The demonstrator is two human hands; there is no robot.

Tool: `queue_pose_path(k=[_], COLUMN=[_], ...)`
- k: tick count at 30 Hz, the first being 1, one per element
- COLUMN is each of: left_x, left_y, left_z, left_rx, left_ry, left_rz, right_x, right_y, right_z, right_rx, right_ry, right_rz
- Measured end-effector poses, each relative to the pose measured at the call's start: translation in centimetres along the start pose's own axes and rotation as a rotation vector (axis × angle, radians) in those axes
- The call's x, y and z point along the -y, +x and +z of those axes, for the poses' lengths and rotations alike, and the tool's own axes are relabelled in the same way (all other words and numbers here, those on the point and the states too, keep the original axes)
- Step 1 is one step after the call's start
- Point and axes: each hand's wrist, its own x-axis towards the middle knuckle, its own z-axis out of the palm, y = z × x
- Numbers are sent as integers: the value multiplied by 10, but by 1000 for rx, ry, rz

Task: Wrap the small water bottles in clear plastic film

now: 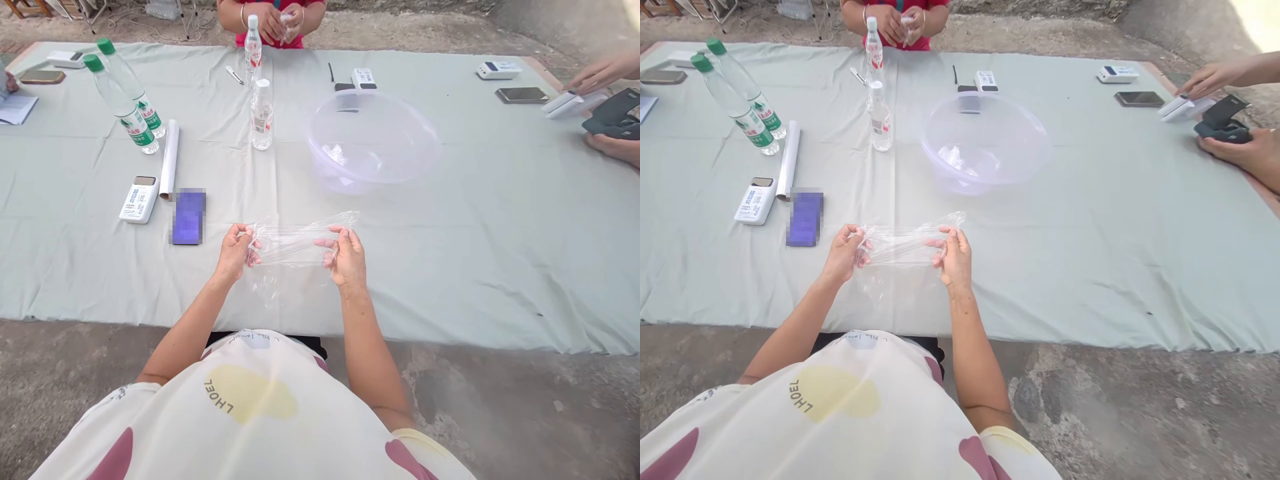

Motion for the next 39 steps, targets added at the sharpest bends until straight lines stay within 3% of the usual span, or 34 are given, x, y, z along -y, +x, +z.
queue_pose_path(k=[5, 7, 9, 10, 12, 14, 16, 19, 24, 27, 30, 32, 33, 35, 39], left_x=[10, 11, 9, 8, 7, 9, 16, 32, 49, 50, 49, 49, 49, 51, 56], left_y=[18, 16, 8, 3, -4, -5, -1, 10, 12, 7, 6, 7, 8, 10, 11], left_z=[-21, -25, -20, -15, 0, 14, 21, 17, -7, -13, -12, -11, -11, -11, -13], left_rx=[-300, -432, -471, -400, -86, 226, 356, 325, 319, 300, 276, 276, 275, 273, 256], left_ry=[13, 95, 260, 352, 473, 475, 416, 446, 914, 1050, 1082, 1080, 1076, 1062, 966], left_rz=[-54, 104, 378, 507, 625, 577, 486, 414, 434, 440, 421, 408, 404, 400, 428], right_x=[-6, -11, -16, -18, -20, -21, -21, -24, -36, -30, -4, 16, 23, 28, 1], right_y=[21, 27, 30, 30, 28, 25, 22, 17, 10, 9, 3, -6, -12, -23, -22], right_z=[-6, -6, -4, -2, 1, 1, -3, -18, -54, -74, -77, -63, -51, -21, 40], right_rx=[-89, -98, -78, -62, -24, 18, 46, 5, -125, -253, -493, -533, -491, -275, 436], right_ry=[-203, -283, -339, -354, -357, -345, -334, -332, -363, -425, -495, -535, -562, -635, -837], right_rz=[-44, -53, -63, -66, -72, -88, -128, -154, -26, 6, -141, -320, -399, -504, -636])
